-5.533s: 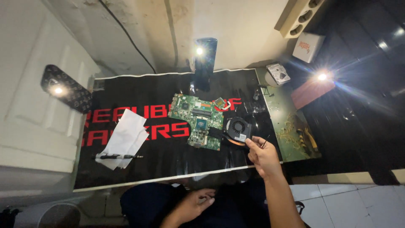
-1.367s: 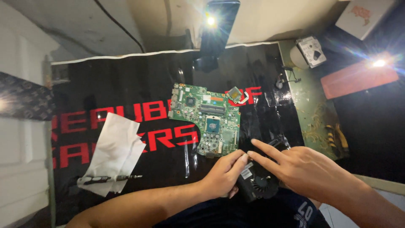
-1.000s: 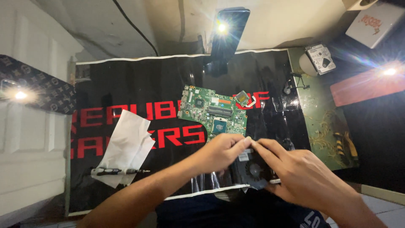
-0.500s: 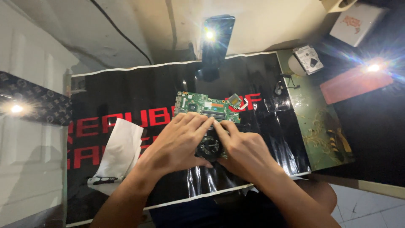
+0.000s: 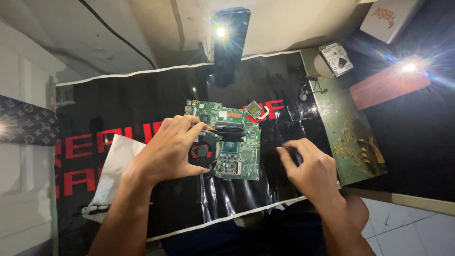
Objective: Installing a cooling fan assembly onto a laptop motherboard, including applying thermal paste and positioning the heatsink.
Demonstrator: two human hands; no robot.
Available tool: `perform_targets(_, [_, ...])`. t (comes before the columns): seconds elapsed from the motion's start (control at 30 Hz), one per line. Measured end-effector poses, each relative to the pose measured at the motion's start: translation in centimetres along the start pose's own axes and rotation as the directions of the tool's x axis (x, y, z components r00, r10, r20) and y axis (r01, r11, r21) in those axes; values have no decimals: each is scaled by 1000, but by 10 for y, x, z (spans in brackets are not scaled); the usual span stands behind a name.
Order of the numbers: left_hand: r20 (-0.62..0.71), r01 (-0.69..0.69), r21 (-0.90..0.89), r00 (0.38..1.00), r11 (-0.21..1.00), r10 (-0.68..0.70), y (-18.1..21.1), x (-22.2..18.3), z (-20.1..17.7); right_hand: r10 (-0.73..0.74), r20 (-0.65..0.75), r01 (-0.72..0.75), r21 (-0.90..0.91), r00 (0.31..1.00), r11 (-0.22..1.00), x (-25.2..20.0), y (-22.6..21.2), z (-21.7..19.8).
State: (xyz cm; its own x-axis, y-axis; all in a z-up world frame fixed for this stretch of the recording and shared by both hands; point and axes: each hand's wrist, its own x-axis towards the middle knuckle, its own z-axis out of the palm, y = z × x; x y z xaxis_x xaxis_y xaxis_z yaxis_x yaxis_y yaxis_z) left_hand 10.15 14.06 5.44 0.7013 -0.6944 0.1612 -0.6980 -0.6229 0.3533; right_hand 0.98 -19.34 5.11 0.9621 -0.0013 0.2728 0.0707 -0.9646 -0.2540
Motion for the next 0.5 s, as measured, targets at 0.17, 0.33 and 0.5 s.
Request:
perform_targets(0.17, [26, 12, 25, 1000, 1000, -13, -5, -1, 0, 26, -155, -31, -28, 988, 999, -19, 38, 55])
perform_targets(0.33, [94, 29, 32, 995, 999, -32, -3, 2, 1, 17, -211, -21, -17, 977, 1000, -20, 37, 62])
perform_targets(0.5, [95, -4, 70, 996, 998, -3, -6, -1, 10, -5, -218, 13, 33, 976, 999, -16, 28, 53])
